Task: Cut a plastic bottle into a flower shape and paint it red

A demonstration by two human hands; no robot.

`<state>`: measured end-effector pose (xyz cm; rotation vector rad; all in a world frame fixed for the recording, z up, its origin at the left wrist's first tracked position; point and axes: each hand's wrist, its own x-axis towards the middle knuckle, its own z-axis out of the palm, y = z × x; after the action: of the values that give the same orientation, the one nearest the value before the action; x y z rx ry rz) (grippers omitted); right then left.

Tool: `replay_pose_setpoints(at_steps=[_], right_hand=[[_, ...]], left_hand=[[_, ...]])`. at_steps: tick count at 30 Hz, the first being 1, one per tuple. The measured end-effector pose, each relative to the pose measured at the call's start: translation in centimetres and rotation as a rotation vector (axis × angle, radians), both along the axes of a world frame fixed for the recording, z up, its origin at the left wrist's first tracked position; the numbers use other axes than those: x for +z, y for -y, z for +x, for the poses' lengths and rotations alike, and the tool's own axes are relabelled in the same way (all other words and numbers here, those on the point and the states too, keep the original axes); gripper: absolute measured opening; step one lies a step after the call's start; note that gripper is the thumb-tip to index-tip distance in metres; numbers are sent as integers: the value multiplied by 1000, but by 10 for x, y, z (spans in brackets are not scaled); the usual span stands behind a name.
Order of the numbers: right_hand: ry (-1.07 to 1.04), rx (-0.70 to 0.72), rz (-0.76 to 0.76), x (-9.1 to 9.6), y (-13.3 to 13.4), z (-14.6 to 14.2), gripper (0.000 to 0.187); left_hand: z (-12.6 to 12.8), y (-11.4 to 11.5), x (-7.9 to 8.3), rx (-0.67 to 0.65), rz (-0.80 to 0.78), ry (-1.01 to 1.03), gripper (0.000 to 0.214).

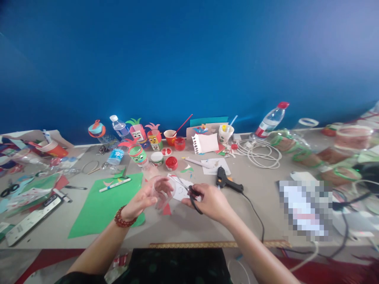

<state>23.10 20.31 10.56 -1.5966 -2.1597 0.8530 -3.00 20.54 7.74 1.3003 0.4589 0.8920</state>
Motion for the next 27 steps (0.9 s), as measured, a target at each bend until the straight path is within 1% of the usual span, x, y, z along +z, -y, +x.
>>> replay_pose_setpoints(at_steps=[4, 12, 17, 20, 23, 27], right_hand=[[44, 43, 54, 7, -2, 1, 33], [93, 98, 20, 15, -2, 2, 34], [167, 86, 0, 20, 1, -2, 34], [207, 80, -7, 21, 2, -3, 37], [239, 84, -3, 21, 1, -3, 41], [252, 105, 25, 19, -1, -3, 42]], left_hand=[[0, 2, 1, 6, 13, -25, 61], [-3, 5, 4, 109, 139, -139, 63], [-2, 9, 9, 187, 236, -270, 67], [0, 12, 12, 219, 287, -315, 70], [2, 14, 13, 217, 289, -299, 67], [3, 14, 9, 207, 244, -247, 66]])
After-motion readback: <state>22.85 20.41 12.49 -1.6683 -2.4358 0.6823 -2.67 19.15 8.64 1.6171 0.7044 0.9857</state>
